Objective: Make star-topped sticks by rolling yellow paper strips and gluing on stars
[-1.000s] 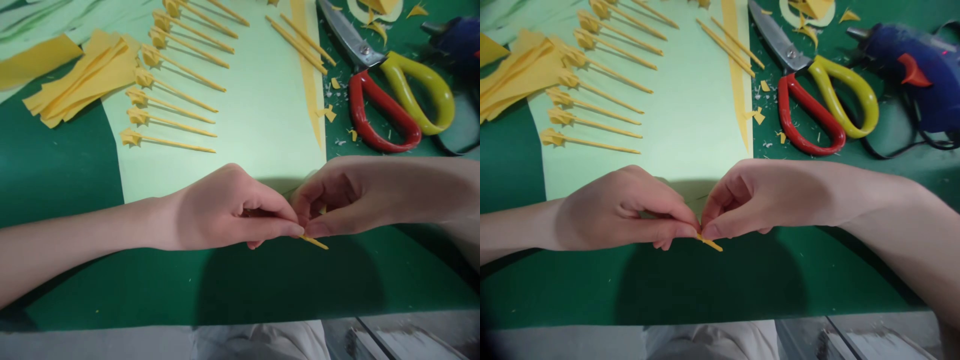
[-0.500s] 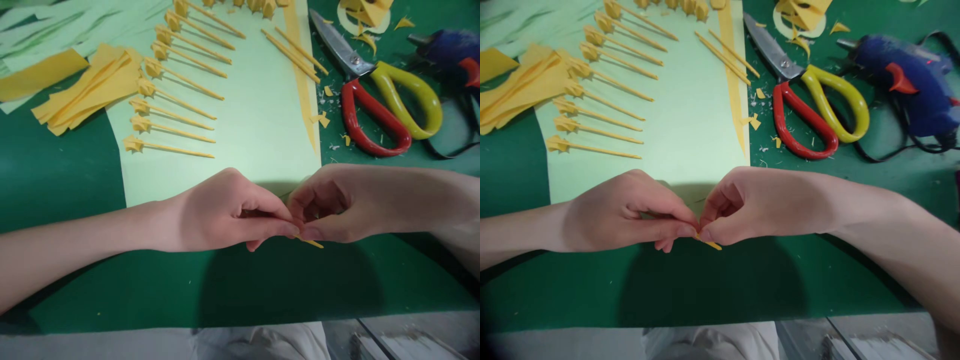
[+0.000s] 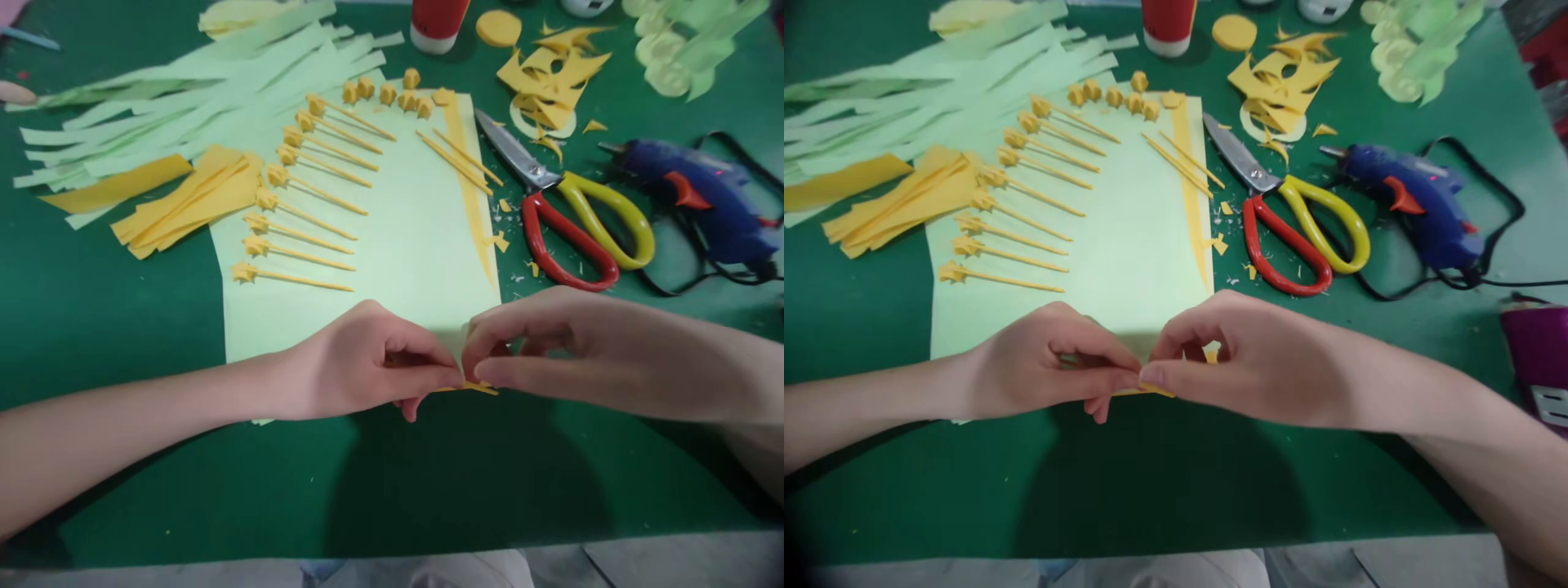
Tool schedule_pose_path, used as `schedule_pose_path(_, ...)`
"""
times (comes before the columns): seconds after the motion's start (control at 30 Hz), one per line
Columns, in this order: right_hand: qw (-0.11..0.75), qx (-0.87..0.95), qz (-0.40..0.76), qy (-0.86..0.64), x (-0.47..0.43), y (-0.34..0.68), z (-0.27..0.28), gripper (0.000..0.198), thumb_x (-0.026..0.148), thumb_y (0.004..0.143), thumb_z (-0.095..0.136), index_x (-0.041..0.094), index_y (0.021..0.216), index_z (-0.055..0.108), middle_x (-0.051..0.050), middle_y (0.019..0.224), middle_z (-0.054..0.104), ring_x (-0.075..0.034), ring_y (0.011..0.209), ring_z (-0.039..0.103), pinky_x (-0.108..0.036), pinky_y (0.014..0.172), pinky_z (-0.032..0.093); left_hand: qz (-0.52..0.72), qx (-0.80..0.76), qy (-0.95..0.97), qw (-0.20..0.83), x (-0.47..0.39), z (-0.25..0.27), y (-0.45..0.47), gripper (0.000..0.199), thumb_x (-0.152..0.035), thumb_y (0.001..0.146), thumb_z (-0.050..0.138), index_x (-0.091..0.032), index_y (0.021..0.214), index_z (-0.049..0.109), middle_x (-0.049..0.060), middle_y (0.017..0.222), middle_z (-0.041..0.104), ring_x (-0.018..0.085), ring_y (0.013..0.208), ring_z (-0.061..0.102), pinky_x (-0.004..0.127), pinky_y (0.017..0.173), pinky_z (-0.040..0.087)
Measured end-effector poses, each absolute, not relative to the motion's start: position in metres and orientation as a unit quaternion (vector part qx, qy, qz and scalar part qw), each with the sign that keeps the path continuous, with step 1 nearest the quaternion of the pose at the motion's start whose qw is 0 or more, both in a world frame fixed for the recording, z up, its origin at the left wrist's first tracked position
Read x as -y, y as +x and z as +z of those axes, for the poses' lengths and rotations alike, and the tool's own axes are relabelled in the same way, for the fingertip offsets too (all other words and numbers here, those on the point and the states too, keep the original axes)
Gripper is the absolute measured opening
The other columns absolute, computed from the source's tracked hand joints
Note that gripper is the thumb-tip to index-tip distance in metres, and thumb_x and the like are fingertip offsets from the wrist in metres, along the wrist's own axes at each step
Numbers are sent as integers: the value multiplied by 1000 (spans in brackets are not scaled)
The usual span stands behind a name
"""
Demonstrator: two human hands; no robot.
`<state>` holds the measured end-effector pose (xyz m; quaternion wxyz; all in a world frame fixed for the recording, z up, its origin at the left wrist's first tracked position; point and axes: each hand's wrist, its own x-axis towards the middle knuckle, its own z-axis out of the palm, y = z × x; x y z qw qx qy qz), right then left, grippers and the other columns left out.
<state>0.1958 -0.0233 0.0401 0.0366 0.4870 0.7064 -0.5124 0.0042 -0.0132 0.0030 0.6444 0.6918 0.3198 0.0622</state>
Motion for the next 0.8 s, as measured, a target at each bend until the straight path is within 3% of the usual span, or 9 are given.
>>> schedule_pose_path(0.17, -35, -790, -367, 490, 41, 190, 44, 9, 25, 75, 57, 18, 73, 62, 1, 66, 58, -7, 53, 49, -19, 47, 35, 84, -320, 635, 698, 13, -2, 3, 18, -26, 82, 52, -14, 80, 65, -4, 50, 58, 6, 48, 58, 12, 47, 43)
schedule_pose_path(0.33, -143, -887, -149, 413, 52, 190, 40, 26, 12, 85, 43, 15, 67, 62, -3, 70, 62, -10, 59, 56, -22, 51, 38, 85, -334, 571, 745, 14, 0, 5, 19, -21, 85, 46, -14, 77, 61, -6, 49, 51, 6, 47, 57, 14, 48, 44)
schedule_pose_path(0.5, -145, -911, -60, 382, 51, 193, 42, 27, 4, 82, 43, 14, 65, 62, -4, 74, 63, -12, 60, 53, -26, 52, 37, 79, -339, 554, 757, 12, 5, 3, 28, -35, 88, 42, -13, 81, 58, -4, 51, 52, 8, 48, 55, 17, 49, 43)
schedule_pose_path(0.67, -180, -879, -98, 431, 49, 200, 58, 21, 9, 82, 47, 17, 70, 62, -2, 72, 62, -12, 63, 53, -25, 58, 41, 176, -408, 674, 590, 2, 35, -7, 29, -39, 89, 37, -17, 89, 57, -3, 65, 51, 8, 56, 48, 19, 51, 39)
schedule_pose_path(0.73, -206, -870, -99, 437, 45, 202, 64, 16, 12, 81, 50, 17, 71, 62, -3, 73, 62, -12, 67, 55, -24, 60, 42, 272, -434, 709, 486, 3, 48, -15, 22, -32, 89, 40, -19, 84, 57, -4, 65, 48, 8, 59, 45, 19, 52, 37)
schedule_pose_path(0.8, -222, -856, -78, 461, 36, 204, 68, 15, 16, 81, 52, 18, 70, 63, -4, 75, 63, -13, 67, 56, -25, 59, 42, 336, -416, 715, 451, 7, 50, -25, 26, -28, 91, 37, -19, 77, 57, -3, 67, 51, 9, 62, 46, 18, 55, 39)
